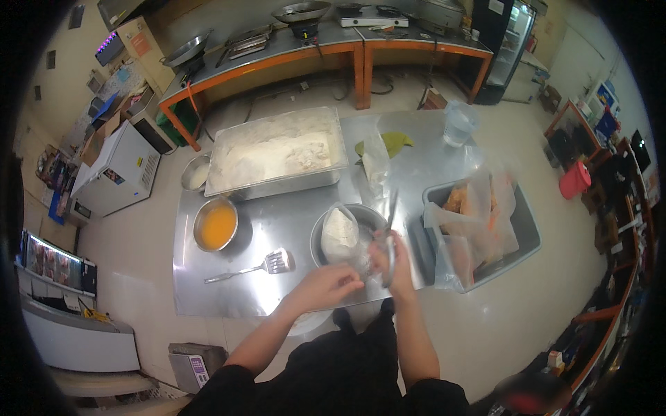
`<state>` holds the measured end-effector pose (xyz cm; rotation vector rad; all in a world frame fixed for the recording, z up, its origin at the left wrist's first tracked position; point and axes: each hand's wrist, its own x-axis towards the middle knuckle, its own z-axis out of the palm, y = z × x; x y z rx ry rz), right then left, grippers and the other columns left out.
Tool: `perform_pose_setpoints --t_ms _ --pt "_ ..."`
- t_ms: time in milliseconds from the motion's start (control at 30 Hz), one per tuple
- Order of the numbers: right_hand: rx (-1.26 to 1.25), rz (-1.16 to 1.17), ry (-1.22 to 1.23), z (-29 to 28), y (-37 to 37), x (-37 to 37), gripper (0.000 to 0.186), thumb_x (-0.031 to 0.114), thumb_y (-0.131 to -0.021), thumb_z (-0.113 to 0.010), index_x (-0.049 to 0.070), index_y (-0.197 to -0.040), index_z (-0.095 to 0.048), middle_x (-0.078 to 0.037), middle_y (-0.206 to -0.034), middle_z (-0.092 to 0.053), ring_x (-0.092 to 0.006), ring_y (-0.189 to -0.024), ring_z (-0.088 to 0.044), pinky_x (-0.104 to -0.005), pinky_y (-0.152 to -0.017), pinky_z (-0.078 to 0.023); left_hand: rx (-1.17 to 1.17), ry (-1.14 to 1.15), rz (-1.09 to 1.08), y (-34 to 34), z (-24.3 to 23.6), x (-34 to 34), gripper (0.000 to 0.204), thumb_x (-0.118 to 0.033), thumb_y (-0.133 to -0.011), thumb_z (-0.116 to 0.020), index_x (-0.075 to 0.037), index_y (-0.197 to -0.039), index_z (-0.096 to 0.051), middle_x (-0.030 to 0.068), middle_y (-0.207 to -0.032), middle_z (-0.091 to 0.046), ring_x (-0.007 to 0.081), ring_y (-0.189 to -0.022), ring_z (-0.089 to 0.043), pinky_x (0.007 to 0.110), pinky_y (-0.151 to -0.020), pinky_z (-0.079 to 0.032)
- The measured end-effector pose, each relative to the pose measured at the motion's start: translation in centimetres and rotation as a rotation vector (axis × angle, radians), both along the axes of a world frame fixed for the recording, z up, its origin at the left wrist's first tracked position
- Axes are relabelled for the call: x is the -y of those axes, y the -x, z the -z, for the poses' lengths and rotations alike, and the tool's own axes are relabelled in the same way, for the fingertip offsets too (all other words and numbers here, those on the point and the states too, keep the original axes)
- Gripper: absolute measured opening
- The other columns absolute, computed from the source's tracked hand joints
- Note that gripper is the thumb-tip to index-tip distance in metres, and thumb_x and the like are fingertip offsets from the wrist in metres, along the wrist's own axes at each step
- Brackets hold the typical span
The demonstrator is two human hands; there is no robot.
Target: The person retrieves water from a dispenser, then moves to a prep table. They add a white powder from a plastic bag into a metal bowl, pour water from a measuring jug, and stir the mixture with a spoon. The person then walks to the cooking line and returns to the prep table.
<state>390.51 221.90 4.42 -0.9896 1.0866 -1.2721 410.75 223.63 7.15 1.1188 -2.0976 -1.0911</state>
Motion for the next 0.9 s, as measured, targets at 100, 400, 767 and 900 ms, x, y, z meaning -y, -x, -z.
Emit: perform_pose_setpoints --t_ms 100,400,767,900 --pt "-0.272 0.113 -0.058 2.5 5.2 4.8 0.037 0.018 -0.086 -0.071 0.003 -0.116 -0.055 -0.006 -0.083 -0.063 -0.0138 -0.069 -0.059 -0.0253 -0.061 -0.046 -0.118 0.09 -0.253 -0.9 2.0 2.6 0.024 -0.03 -0.094 -0.061 -0.007 -0.099 -0.064 0.008 -0.089 -0.064 0.0229 -0.076 -0.063 0.034 -0.069 -0.05" --pt "-1.175 0.156 0.106 11.7 7.1 11.0 0.044 0.022 -0.087 -0.066 -0.003 -0.122 -0.059 -0.028 -0.109 -0.064 -0.043 -0.1 -0.062 -0.0474 -0.089 -0.049 0.538 -0.245 -0.358 -4.0 6.1 12.6 0.035 -0.038 -0.095 -0.057 -0.004 -0.095 -0.066 0.0113 -0.084 -0.069 0.0222 -0.078 -0.064 0.035 -0.074 -0.049" --pt "-0.283 -0.252 0.238 7.8 0.0 6.3 0.041 -0.003 -0.078 -0.065 0.008 -0.118 -0.064 -0.008 -0.137 -0.046 -0.0177 -0.087 -0.055 -0.028 -0.072 -0.049 -0.288 -0.375 -0.199 -5.2 12.1 10.1 0.035 -0.031 -0.102 -0.049 -0.001 -0.104 -0.067 -0.0021 -0.089 -0.063 0.0092 -0.082 -0.054 0.028 -0.074 -0.045" --pt "-0.651 -0.232 0.352 7.5 0.8 6.5 0.025 0.0 -0.079 -0.07 0.004 -0.103 -0.067 -0.01 -0.119 -0.059 -0.0193 -0.082 -0.058 -0.0285 -0.071 -0.049 -0.365 -0.41 -0.232 -4.6 11.6 9.4 0.035 -0.032 -0.102 -0.05 -0.002 -0.103 -0.066 -0.0029 -0.089 -0.06 0.0083 -0.081 -0.052 0.026 -0.073 -0.044"
